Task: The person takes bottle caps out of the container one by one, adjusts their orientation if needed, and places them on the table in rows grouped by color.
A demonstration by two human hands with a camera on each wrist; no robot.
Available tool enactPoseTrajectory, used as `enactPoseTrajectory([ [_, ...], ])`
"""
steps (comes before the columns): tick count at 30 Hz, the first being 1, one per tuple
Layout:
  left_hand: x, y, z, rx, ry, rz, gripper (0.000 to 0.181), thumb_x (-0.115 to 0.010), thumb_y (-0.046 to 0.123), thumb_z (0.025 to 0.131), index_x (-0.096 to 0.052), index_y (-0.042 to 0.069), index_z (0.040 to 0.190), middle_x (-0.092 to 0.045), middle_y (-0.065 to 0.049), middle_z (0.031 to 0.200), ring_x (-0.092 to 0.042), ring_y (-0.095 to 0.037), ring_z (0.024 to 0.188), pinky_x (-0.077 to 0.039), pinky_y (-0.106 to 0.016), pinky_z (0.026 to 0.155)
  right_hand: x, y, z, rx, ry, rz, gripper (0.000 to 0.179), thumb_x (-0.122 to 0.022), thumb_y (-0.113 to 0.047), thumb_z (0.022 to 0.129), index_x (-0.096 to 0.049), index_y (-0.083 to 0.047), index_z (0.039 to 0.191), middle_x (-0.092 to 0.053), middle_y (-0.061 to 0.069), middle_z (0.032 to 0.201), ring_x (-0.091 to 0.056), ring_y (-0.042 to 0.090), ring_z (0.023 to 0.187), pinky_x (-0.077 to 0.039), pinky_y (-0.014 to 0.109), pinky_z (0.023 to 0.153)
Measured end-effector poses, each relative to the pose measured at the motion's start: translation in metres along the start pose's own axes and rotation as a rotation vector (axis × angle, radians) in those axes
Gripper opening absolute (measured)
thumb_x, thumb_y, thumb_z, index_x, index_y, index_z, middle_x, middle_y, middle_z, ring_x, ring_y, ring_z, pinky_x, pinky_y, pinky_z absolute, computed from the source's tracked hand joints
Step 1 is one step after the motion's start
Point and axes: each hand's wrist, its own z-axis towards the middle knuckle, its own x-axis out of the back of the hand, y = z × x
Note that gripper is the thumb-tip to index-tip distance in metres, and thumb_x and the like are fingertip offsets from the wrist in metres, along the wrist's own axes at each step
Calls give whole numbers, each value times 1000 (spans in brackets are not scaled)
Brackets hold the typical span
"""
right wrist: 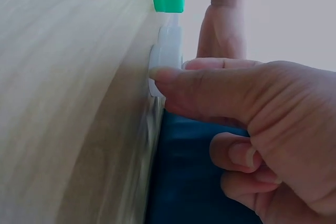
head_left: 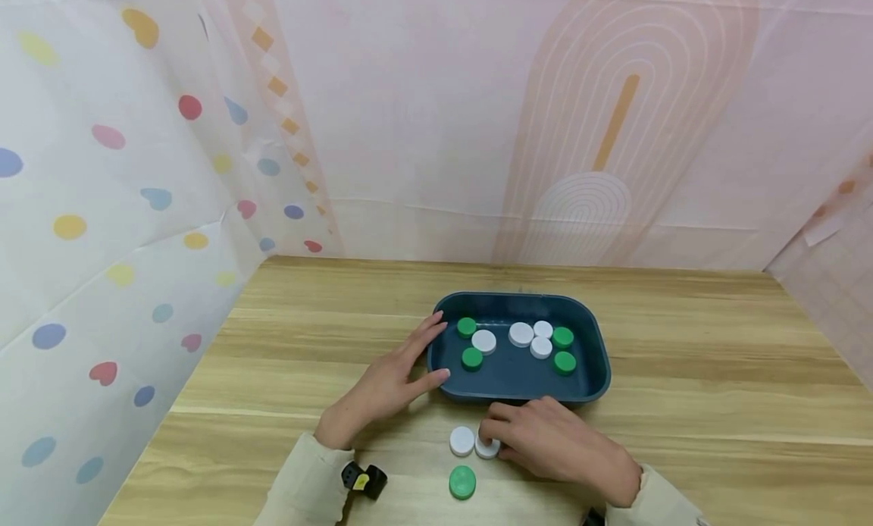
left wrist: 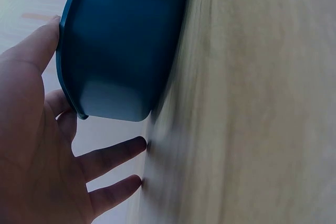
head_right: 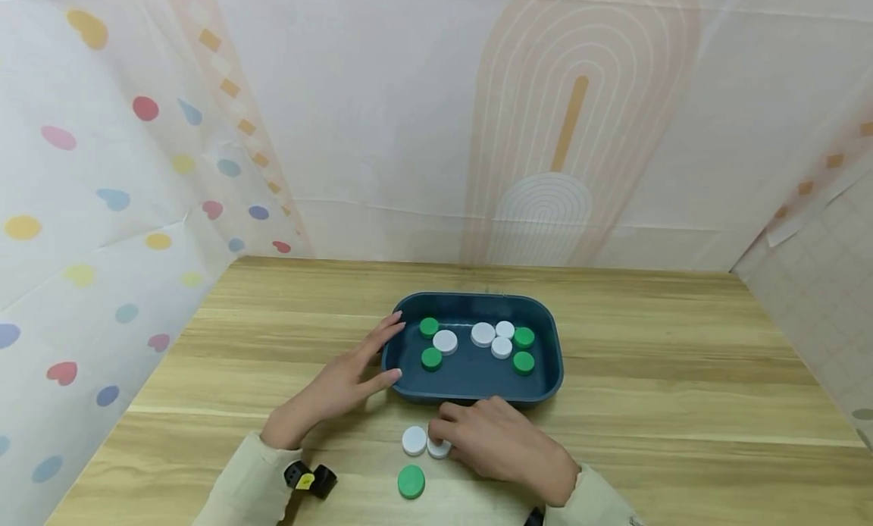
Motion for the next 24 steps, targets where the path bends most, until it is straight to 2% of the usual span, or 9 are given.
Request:
enactPoseTrajectory([
  [5, 0, 0, 0, 7, -4, 0, 67, -52, 49, 96, -24, 27, 153, -12, 15, 158, -31, -22, 138, -44, -49, 96, 4, -1, -1, -24, -16, -3, 18, -71, -23, 88, -65, -29, 104, -57, -14, 101, -47, 1, 64, -38, 14, 55],
  [9, 0, 0, 0, 10, -7, 4, 67, -52, 49, 96, -24, 27, 153, -11, 14, 158, -31, -22, 138, -44, -50, 96, 10, -1, -3, -11, -5, 21, 19, -70, -22, 88, -65, -29, 105, -58, -15, 104, -47, -1, 65, -38, 13, 57],
  [15, 1, 0, 0, 11, -6, 4, 68, -51, 51, 95, -23, 28, 153, -10, 16, 158, -29, -22, 139, -41, -52, 98, 23, 4, -11, 78, 111, 79, 21, -73, -21, 86, -64, -27, 105, -57, -16, 108, -50, -2, 68, -40, 11, 61],
  [24, -1, -1, 0, -7, 0, 8, 67, -52, 49, 96, -24, 25, 153, -10, 16, 158, -30, -22, 138, -41, -52, 98, 39, 21, -19, 152, 250, 73, 22, -75, -24, 85, -64, -27, 104, -57, -15, 111, -57, 1, 76, -41, 9, 66],
])
